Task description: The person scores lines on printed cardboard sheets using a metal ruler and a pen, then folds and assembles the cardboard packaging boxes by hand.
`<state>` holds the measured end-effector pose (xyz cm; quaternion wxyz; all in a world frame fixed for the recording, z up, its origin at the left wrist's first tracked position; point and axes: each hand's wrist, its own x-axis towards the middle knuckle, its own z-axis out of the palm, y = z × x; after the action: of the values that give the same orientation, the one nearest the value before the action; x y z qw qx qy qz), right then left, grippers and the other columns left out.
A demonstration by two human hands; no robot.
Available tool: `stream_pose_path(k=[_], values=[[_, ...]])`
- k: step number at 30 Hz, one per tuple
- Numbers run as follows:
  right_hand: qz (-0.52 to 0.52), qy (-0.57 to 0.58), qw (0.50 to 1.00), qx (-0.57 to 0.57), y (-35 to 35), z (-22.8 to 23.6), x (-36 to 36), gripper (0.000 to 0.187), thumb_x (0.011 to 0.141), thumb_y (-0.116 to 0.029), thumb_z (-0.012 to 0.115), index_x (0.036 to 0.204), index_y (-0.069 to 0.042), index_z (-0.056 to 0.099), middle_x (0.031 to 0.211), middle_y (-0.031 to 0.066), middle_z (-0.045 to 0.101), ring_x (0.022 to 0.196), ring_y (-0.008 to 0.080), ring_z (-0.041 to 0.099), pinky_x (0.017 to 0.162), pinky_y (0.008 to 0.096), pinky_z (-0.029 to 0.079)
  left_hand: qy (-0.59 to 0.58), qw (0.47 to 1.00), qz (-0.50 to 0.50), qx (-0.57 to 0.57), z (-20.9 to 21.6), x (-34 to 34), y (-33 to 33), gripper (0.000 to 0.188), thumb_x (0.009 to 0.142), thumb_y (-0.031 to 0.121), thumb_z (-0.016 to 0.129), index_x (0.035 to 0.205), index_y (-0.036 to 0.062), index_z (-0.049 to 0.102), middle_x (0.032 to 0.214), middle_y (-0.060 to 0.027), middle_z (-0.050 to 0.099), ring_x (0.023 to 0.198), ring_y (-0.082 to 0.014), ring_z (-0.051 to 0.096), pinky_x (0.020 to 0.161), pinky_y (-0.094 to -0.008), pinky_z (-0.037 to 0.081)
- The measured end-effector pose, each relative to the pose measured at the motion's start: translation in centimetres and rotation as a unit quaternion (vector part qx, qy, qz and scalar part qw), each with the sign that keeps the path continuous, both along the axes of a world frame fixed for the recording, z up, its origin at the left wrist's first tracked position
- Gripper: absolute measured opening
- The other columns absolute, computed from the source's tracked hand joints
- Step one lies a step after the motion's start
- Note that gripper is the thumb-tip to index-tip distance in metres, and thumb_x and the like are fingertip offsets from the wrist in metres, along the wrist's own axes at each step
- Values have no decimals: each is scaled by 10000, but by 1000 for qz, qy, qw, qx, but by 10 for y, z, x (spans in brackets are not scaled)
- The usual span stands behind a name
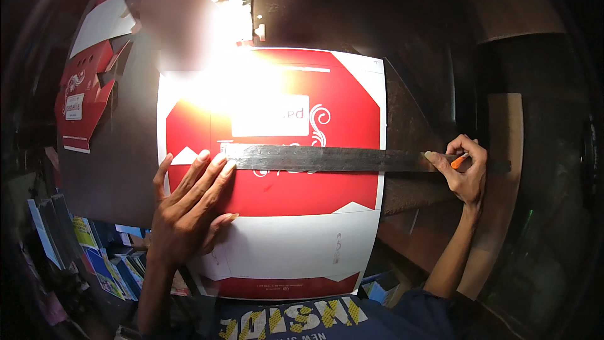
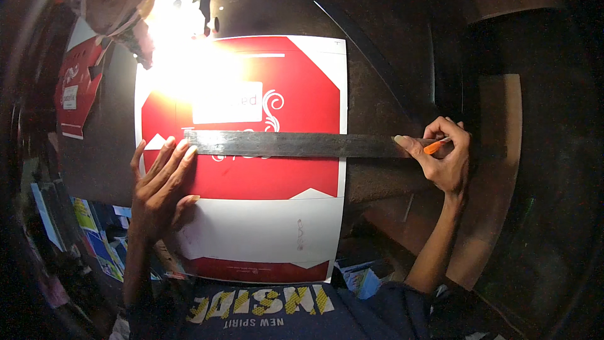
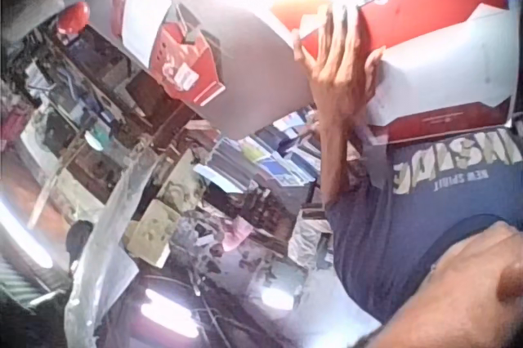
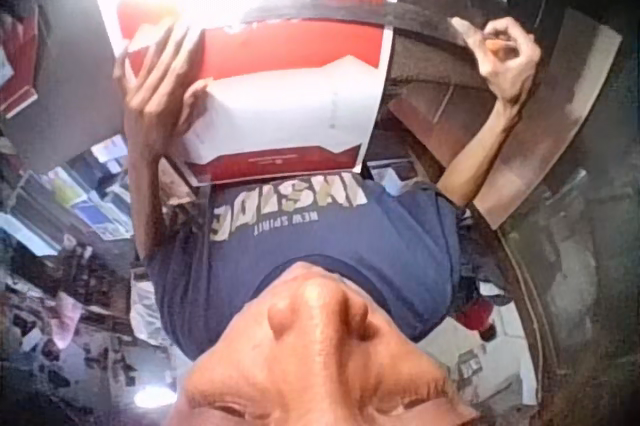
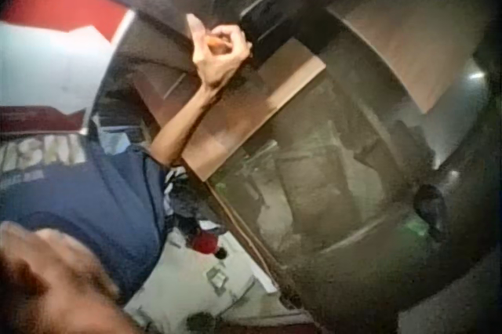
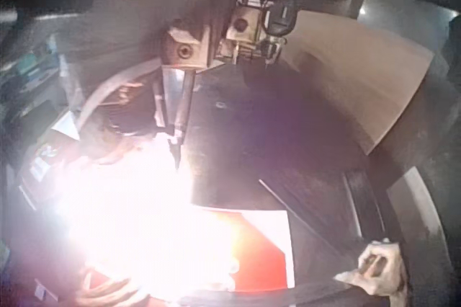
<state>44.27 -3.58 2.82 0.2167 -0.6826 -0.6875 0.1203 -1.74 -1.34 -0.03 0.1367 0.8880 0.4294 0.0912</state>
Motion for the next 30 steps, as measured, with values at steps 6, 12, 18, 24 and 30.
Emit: stream_pose_path(k=[6, 12, 18, 24, 30], values=[[46, -95, 991, -84, -8, -3, 20, 543, 737, -306, 891, 1084, -83, 538, 764, 2, 548, 649, 106, 521, 903, 408, 397, -6, 1000, -1, -4, 2, 2, 1, 547, 864, 356, 716, 1313, 53, 636, 1357, -111, 628, 1368, -268, 503, 1192, -582, 170], [9, 25, 1000, 7, 2, 1, 0, 363, 748, -202, 854, 659, -67, 530, 621, -25, 467, 583, 84, 376, 657, 303, 304, -13, 1000, 0, -15, 2, 0, 2, 545, 849, 344, 732, 1291, 35, 650, 1344, -125, 634, 1361, -279, 510, 1184, -583, 191], [41, 25, 998, 27, 7, -1, -3, 329, 743, -134, 836, 711, -52, 519, 645, -4, 469, 577, 97, 377, 631, 302, 308, -9, 999, 13, -29, 8, 1, 0, 528, 864, 342, 718, 1305, 61, 643, 1343, -107, 637, 1340, -260, 532, 1180, -565, 192], [61, -15, 998, 20, -9, -14, 21, 348, 805, -138, 810, 968, -55, 514, 730, 3, 471, 643, 116, 389, 668, 316, 347, -13, 999, -1, -42, 5, 0, 1, 500, 931, 377, 640, 1355, 113, 611, 1393, -63, 609, 1352, -209, 517, 1147, -534, 178], [2, -18, 999, -29, -1, -2, 6, 376, 824, -232, 799, 721, -47, 489, 679, -9, 404, 658, 118, 338, 627, 307, 289, -13, 999, 11, -49, 5, -5, -5, 519, 951, 454, 607, 1374, 153, 599, 1417, -45, 593, 1369, -190, 498, 1168, -538, 96]])
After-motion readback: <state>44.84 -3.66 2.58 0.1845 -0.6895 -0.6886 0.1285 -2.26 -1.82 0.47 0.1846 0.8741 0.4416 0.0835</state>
